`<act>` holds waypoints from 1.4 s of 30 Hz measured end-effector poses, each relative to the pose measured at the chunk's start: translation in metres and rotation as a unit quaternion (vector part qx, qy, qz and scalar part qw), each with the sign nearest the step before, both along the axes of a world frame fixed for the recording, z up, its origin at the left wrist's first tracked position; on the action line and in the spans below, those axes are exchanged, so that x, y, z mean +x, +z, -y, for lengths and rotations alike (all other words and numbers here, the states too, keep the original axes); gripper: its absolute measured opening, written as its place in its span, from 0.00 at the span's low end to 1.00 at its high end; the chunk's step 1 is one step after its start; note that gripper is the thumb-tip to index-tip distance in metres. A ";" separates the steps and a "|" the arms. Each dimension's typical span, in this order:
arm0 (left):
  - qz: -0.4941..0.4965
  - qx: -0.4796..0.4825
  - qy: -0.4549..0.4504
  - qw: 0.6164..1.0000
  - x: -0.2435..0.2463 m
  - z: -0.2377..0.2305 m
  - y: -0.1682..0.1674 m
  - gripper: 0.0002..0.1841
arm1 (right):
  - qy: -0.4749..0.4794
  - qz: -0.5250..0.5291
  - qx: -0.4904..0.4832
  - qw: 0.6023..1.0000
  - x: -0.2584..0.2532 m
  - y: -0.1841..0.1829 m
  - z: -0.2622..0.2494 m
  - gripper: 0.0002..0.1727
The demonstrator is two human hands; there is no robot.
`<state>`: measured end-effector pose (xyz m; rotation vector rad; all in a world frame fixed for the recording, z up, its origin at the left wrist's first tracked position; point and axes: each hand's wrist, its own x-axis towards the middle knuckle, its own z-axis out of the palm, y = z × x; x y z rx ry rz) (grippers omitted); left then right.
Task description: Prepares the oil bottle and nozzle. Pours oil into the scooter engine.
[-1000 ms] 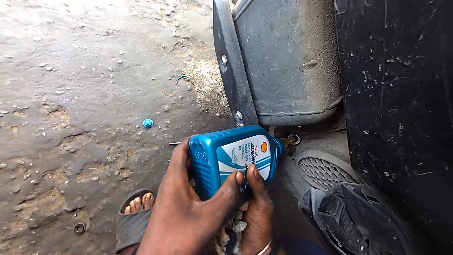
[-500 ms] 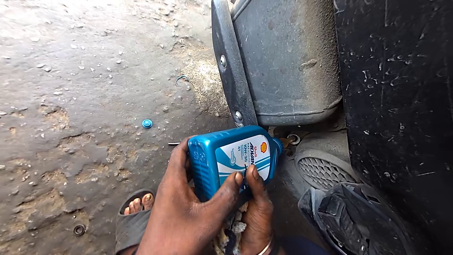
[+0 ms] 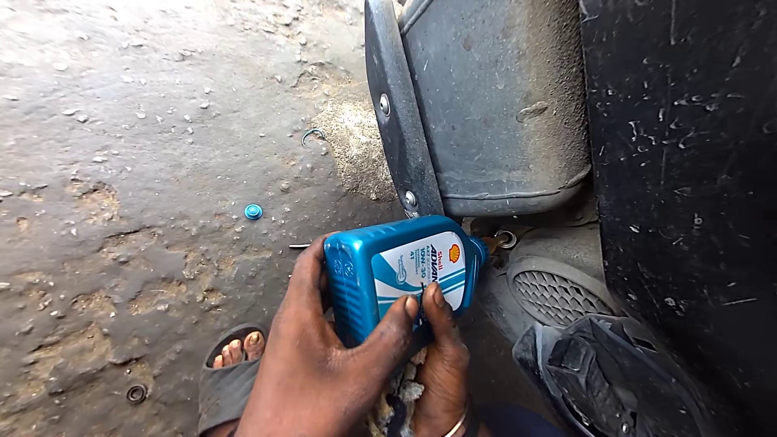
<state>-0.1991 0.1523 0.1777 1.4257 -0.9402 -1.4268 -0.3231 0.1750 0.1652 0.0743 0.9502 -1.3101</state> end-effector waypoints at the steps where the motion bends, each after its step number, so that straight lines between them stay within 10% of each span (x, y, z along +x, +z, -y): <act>1: 0.000 -0.001 0.001 1.000 0.000 0.000 0.000 0.41 | 0.001 -0.002 0.001 1.000 0.000 0.001 0.000 0.23; 42: 0.012 -0.003 -0.003 1.000 0.000 0.000 0.000 0.41 | -0.006 -0.004 -0.011 1.000 0.000 0.000 0.000 0.25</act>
